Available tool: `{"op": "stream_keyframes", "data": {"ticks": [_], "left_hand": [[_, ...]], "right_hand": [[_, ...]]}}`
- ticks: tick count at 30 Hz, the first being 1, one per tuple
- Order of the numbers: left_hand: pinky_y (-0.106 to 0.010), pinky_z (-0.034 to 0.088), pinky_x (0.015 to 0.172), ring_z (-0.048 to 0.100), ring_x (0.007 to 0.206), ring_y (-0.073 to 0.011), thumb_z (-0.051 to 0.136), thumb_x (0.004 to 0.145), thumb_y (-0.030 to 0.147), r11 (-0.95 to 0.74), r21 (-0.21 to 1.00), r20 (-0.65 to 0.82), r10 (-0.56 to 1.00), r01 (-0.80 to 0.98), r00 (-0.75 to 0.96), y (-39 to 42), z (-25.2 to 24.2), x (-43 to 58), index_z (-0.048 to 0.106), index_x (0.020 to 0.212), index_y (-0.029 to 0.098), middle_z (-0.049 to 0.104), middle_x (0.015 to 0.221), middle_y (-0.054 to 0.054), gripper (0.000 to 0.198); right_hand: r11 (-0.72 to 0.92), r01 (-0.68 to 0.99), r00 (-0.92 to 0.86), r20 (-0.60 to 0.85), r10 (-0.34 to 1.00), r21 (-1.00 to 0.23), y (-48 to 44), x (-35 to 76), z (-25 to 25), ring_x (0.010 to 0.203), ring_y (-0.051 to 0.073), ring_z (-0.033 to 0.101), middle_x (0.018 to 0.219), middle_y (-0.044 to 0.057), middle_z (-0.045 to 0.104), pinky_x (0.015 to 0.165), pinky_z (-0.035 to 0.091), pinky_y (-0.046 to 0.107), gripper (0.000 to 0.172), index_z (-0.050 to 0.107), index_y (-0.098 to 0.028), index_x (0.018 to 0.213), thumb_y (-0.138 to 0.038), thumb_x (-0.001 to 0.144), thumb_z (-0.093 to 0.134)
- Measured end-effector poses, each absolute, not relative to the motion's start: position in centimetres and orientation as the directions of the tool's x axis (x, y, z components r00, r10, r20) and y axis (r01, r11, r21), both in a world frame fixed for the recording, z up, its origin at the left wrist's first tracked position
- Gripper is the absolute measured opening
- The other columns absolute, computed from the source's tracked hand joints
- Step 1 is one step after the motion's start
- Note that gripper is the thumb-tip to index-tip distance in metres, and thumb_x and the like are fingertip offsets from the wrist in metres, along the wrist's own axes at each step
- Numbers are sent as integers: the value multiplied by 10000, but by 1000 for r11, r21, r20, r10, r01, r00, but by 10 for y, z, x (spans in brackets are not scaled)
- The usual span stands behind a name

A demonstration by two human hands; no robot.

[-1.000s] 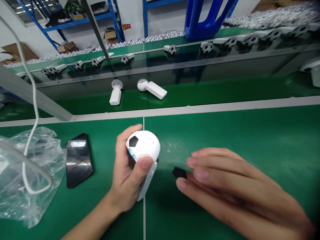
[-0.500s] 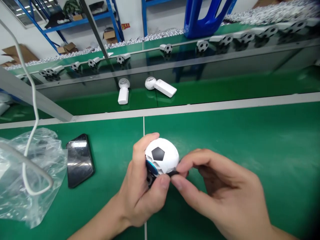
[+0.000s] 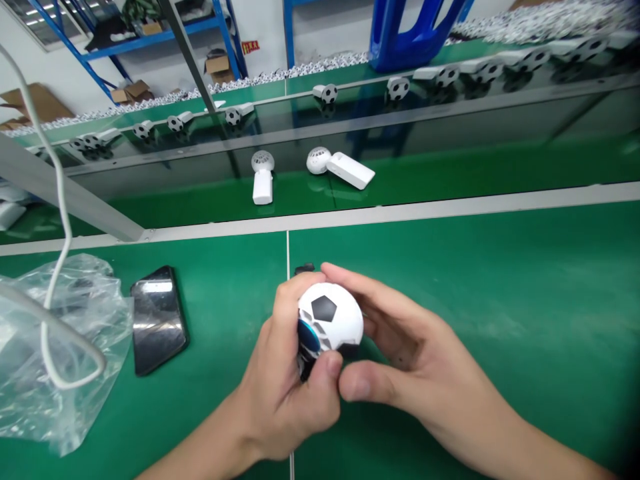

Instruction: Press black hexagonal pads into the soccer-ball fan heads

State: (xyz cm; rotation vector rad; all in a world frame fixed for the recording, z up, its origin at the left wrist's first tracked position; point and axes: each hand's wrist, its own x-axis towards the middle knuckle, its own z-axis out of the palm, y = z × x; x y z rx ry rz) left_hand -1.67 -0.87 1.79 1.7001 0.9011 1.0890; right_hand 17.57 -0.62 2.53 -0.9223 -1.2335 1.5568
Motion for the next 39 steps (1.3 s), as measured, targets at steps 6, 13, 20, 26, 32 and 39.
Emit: {"op": "stream_keyframes", "data": {"ticks": [6, 13, 20, 26, 32, 39], "left_hand": [[-382, 545, 837, 630, 941, -224, 563, 1117, 489, -323, 946, 280, 872, 41, 400, -9, 23, -14, 440, 1556, 358, 651, 1129, -34, 475], [-303, 561, 813, 617, 886, -163, 841, 984, 382, -269, 963, 250, 917, 22, 310, -18, 18, -8, 519, 1506, 472, 648, 1116, 21, 620], [-279, 633, 725, 733, 894, -198, 921, 903, 358, 73, 990, -51, 984, -122, 173, -4, 29, -27, 606, 1402, 394, 740, 1163, -24, 592], [-282, 645, 620, 779, 794, -218, 827, 966, 462, 59, 962, -78, 995, -267, -62, 17, 45, -43, 670, 1249, 224, 797, 1050, -84, 402], [-304, 554, 515, 770, 661, -251, 836, 947, 559, 21, 994, -29, 997, -108, -71, 10, 42, -35, 632, 1278, 249, 791, 880, -58, 497], [-329, 588, 764, 697, 906, -241, 775, 983, 563, 8, 1000, -8, 1000, 19, -1, 11, 26, -34, 604, 1447, 346, 712, 1125, -40, 540]], "right_hand": [[-214, -320, -299, -116, 947, -923, -6, 172, 31, 1193, 227, 825, 1324, -13, 844, 982, 700, 310, 579, 812, -471, 1333, -310, 813, 1008], [-146, -286, -203, -89, 975, -947, -10, 165, 33, 1112, 202, 836, 1141, -25, 886, 985, 688, 287, 544, 854, -454, 1255, -268, 772, 1021], [-33, -156, -286, 14, 958, -987, 23, 192, 23, 1218, 259, 799, 1377, 72, 807, 1026, 687, 419, 457, 743, -321, 1424, -428, 989, 833], [556, 483, -442, 360, 821, -676, 32, 197, -7, 1098, 256, 767, 1168, 87, 840, 959, 650, 430, 168, 804, -212, 1180, -155, 1080, 682], [727, 468, -622, 397, 675, -503, 22, 173, -28, 950, 295, 755, 1030, 115, 840, 846, 637, 463, 142, 813, -156, 1100, -138, 1075, 675], [489, 402, -362, 356, 862, -774, 20, 184, -3, 863, 206, 840, 993, 84, 865, 763, 700, 311, 191, 814, -186, 1184, -247, 1123, 643]]}}
